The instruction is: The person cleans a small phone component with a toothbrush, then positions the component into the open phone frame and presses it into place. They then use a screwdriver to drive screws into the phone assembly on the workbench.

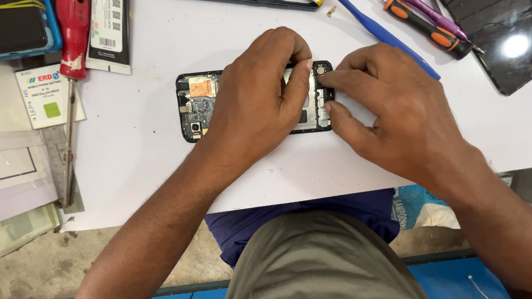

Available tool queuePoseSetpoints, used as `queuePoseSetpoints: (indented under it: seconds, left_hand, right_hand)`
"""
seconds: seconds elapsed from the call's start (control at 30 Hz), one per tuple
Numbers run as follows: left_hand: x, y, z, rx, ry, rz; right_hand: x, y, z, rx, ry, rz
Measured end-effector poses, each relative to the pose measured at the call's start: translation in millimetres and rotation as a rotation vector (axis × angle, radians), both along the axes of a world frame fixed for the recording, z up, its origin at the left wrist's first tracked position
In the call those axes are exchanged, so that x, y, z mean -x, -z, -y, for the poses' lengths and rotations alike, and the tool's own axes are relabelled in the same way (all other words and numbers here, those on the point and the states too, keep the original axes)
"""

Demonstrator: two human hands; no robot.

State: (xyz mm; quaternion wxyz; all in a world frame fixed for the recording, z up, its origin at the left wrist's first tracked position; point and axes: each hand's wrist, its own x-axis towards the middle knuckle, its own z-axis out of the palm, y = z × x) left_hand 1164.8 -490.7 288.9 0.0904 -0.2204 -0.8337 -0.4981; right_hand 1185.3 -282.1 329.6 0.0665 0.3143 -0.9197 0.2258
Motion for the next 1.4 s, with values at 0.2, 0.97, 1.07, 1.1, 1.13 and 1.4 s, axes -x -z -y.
queuePoseSetpoints:
  seconds: [0.2, 0.97, 1.07, 1.1, 1.13, 1.4]
  left_hand:
    - [0.4, 0.5, 0.3, -0.008, -0.023, 0.059]
    - [2.5, 1.7, -1.1, -0.027, -0.015, 0.057]
    - [1.3, -0.3, -0.2, -0.018, -0.022, 0.054]
    - [1.1, -0.6, 0.1, -0.015, -0.023, 0.051]
    - [0.9, -1.3, 0.0, -0.013, -0.026, 0.057]
    - [-0.5, -2.8, 0.7, -0.007, -0.035, 0.123]
  right_hand:
    - [-0.5, 3.7, -3.6, 0.026, 0.000, -0.001]
    - [1.3, 2.2, -1.8, 0.026, 0.017, 0.008]
    - [1.2, 0.2, -0.4, 0.050, 0.005, 0.009]
    - [0.8, -0.7, -0.6, 0.075, 0.017, 0.051]
    - [0.0, -2.3, -1.9, 0.100, 0.029, 0.093]
    - [-16.2, -1.2, -5.5, 0.105, 0.114, 0.090]
